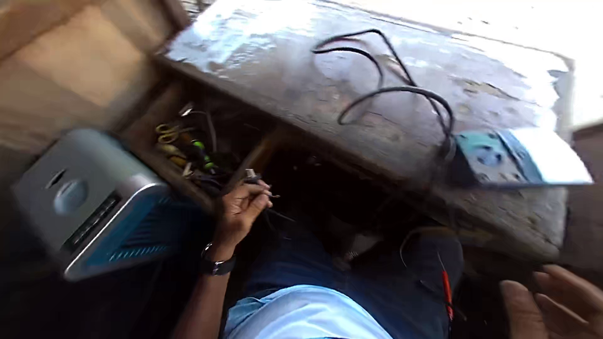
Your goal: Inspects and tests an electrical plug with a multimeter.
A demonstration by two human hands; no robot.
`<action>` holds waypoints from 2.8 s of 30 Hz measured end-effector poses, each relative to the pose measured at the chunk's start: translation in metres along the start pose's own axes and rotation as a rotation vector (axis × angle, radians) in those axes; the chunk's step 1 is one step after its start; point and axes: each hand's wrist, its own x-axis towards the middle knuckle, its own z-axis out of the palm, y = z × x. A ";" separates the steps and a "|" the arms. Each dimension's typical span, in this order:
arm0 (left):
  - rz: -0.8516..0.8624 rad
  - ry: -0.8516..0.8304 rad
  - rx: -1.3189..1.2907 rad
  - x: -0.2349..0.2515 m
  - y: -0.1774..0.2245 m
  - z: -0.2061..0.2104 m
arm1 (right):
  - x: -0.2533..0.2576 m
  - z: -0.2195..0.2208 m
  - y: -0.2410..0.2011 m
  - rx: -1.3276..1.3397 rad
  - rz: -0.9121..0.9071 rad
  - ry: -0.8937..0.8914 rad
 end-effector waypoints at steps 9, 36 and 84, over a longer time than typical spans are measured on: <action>0.172 -0.243 0.107 0.018 -0.030 -0.058 | 0.098 0.182 -0.146 0.283 -0.712 -0.656; 0.213 -0.285 -0.072 0.021 -0.040 -0.078 | 0.135 0.453 -0.289 -0.572 -0.477 -0.927; 0.152 -0.492 0.119 -0.005 0.033 0.056 | -0.028 0.102 -0.048 0.899 0.202 -0.579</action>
